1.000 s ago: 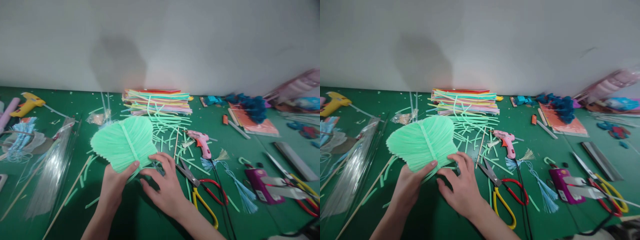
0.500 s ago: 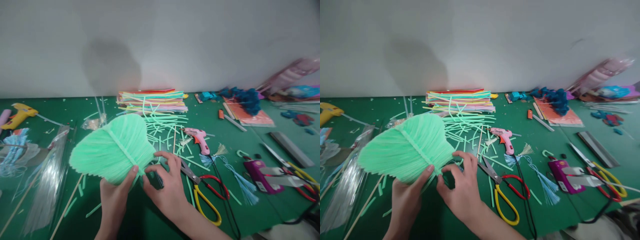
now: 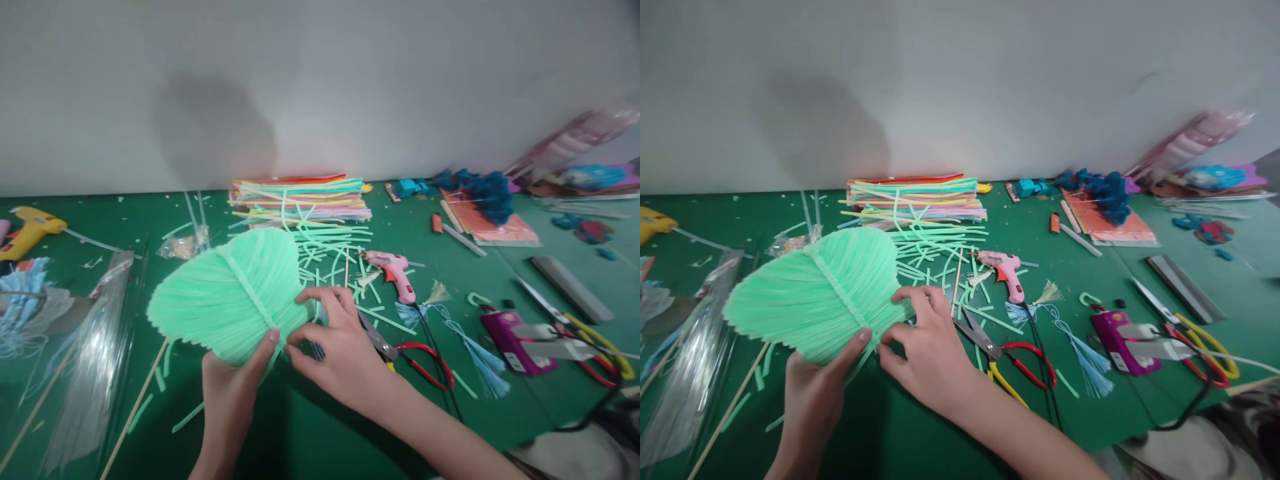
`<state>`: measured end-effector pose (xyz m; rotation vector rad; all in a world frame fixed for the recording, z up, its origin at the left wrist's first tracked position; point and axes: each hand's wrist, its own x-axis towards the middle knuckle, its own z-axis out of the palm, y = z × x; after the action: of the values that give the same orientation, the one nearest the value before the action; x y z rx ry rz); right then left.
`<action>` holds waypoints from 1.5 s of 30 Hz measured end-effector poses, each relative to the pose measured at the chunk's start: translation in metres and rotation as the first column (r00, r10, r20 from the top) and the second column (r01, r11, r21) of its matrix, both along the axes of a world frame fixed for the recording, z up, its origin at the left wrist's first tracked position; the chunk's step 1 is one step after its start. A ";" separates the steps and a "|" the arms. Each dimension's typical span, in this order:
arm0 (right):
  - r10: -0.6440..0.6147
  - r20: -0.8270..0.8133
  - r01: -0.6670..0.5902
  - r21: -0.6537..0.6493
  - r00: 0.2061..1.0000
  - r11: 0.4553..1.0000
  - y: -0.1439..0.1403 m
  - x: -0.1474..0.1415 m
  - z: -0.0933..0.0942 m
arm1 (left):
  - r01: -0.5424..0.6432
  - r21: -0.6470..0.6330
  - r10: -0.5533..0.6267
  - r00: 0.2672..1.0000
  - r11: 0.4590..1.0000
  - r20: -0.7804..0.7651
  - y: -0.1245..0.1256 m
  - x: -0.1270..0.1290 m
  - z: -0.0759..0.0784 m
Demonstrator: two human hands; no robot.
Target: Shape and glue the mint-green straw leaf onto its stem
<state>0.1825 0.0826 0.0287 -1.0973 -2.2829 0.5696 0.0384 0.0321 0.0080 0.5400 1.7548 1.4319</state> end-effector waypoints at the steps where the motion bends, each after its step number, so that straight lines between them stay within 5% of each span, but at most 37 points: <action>1: 0.004 0.011 -0.004 0.011 1.000 1.000 0.000 -0.001 0.000 | 0.003 -0.003 -0.003 1.000 1.000 0.013 0.000 0.000 -0.001; 17: -0.017 -0.035 0.016 -0.006 0.999 1.000 -0.004 -0.002 0.000 | 0.035 -0.042 -0.030 0.992 0.999 0.121 -0.001 -0.009 -0.008; 24: -0.193 -0.185 0.200 0.018 0.963 0.980 -0.016 0.008 -0.009 | -0.068 0.014 0.070 0.989 0.998 -0.130 -0.016 -0.029 -0.033; 29: -0.270 -0.186 0.261 -0.071 0.945 0.963 -0.015 0.021 -0.019 | -0.131 -0.115 0.132 0.991 0.985 -0.001 -0.009 -0.027 -0.035; 36: -0.269 -0.236 0.219 -0.218 0.934 0.951 -0.023 0.023 -0.021 | -0.185 -0.248 0.214 0.972 0.951 0.096 -0.001 -0.022 -0.020; 41: -0.453 -0.265 0.261 -0.535 0.851 0.804 -0.020 0.027 -0.024 | -0.128 -0.212 0.170 0.966 0.969 0.193 0.001 -0.024 -0.016; 45: -0.460 -0.390 -0.079 -0.824 0.798 0.561 -0.011 0.030 -0.023 | -0.023 -0.155 0.061 0.967 0.988 0.246 0.000 -0.022 -0.016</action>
<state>0.2122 0.0717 0.0053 -1.3053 -1.2714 1.7144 0.0162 0.0321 -0.0076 0.2310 1.6623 1.3196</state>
